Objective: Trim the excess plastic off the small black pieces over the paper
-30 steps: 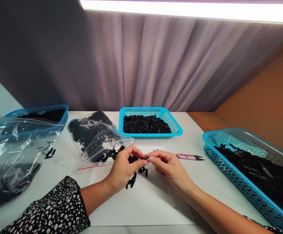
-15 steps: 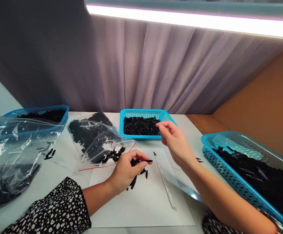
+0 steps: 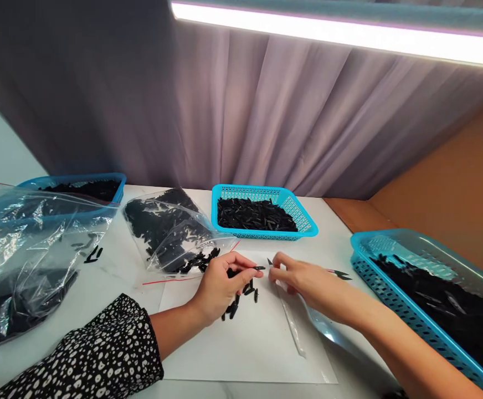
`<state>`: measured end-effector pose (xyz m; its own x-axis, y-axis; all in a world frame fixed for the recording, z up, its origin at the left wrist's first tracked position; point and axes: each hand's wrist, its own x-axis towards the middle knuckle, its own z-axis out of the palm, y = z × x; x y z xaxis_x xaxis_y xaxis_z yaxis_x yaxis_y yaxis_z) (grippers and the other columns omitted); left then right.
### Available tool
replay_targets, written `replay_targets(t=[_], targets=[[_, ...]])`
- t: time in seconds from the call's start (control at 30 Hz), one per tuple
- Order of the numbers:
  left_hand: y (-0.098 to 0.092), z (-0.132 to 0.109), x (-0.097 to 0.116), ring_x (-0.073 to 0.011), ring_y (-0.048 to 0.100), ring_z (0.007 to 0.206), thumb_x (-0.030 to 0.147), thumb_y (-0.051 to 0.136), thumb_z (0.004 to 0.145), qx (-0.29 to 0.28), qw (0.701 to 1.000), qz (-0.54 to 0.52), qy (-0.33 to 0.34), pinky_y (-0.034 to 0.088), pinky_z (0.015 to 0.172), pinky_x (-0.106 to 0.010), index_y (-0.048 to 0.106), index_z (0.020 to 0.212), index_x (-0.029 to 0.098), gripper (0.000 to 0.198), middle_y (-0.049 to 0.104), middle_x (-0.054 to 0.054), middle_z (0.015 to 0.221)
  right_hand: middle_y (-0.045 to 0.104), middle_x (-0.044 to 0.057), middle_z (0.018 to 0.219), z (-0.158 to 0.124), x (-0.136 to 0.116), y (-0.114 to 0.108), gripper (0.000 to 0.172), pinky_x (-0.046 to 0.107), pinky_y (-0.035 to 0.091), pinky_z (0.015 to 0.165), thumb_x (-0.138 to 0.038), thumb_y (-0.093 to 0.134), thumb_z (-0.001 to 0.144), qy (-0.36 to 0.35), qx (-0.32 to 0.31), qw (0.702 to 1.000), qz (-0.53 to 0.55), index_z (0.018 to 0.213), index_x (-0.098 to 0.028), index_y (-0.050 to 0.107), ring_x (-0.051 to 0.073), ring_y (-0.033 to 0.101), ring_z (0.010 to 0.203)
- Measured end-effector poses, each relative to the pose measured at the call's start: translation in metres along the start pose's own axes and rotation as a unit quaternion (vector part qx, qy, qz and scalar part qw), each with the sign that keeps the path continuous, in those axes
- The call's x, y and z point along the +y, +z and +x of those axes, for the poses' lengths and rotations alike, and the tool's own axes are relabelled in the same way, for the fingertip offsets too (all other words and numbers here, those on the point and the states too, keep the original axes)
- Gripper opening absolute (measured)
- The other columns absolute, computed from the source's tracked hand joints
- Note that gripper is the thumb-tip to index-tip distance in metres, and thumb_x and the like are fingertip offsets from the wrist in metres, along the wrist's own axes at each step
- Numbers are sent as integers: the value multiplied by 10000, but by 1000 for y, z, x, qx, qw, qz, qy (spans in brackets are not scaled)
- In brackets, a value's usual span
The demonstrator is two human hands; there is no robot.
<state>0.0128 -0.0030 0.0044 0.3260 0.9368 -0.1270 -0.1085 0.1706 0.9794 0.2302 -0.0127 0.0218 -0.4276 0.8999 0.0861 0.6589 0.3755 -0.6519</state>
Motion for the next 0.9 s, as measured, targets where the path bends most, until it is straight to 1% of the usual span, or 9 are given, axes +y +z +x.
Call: replay_targets(t=[0.1,0.17,0.27,0.37,0.5,0.6,0.7,0.8,0.9], targets=[[1,1,0,-143,627,616,323,721,749,0,1000,11,1,315,454,-204,622,797,159,197,709,-46,705,574,35,938,-16,-2,0,312,249,309,527,71,395,745,-16,-131,981,-142,742,-204,542,108,490,545],[1,1,0,-150,646,638,307,706,760,1,1000,19,3,315,452,-198,606,797,161,181,704,-49,715,558,27,851,-19,-2,-3,299,252,312,531,78,389,758,-33,-134,971,-193,701,-202,481,126,480,562],[1,0,-1,-211,704,777,289,702,758,2,1000,16,7,302,445,-183,575,779,174,173,645,-21,638,537,9,728,-19,-1,-7,273,256,358,543,20,415,829,-90,-57,977,-184,699,-218,439,157,497,601],[1,0,-1,-261,722,888,276,704,753,-2,1000,6,10,273,439,-170,549,766,187,180,572,12,561,579,5,744,-18,-2,-6,193,265,455,535,-114,424,937,-167,143,975,-30,798,-246,450,161,568,625],[2,0,1,-255,721,889,267,700,752,4,1000,0,9,285,445,-167,581,814,180,160,614,-2,567,664,-11,801,-12,-11,11,82,299,551,537,-182,480,966,-203,402,874,183,983,-261,492,139,649,558],[3,0,2,-181,690,699,297,697,750,17,1000,0,10,317,440,-179,645,887,153,205,711,-49,680,706,44,905,-5,-18,30,181,361,595,651,-157,464,969,-194,386,885,175,1055,-234,602,185,720,725],[2,1,0,-75,523,470,328,693,755,30,999,1,17,337,428,-194,671,871,134,227,765,-92,804,708,56,929,1,-22,43,130,354,585,695,-146,578,910,-180,378,897,143,967,-239,648,204,705,826],[1,2,-5,-61,476,453,305,696,756,47,998,13,28,336,420,-190,672,855,133,200,773,-95,813,682,36,843,4,-23,50,137,301,566,616,-136,697,821,-142,414,886,157,856,-244,621,188,673,765],[0,2,-7,-68,485,464,285,680,770,63,996,46,48,355,433,-195,664,817,148,145,769,-68,800,710,58,857,2,-22,55,89,333,592,660,-163,680,844,-109,375,902,183,864,-238,636,203,693,796]])
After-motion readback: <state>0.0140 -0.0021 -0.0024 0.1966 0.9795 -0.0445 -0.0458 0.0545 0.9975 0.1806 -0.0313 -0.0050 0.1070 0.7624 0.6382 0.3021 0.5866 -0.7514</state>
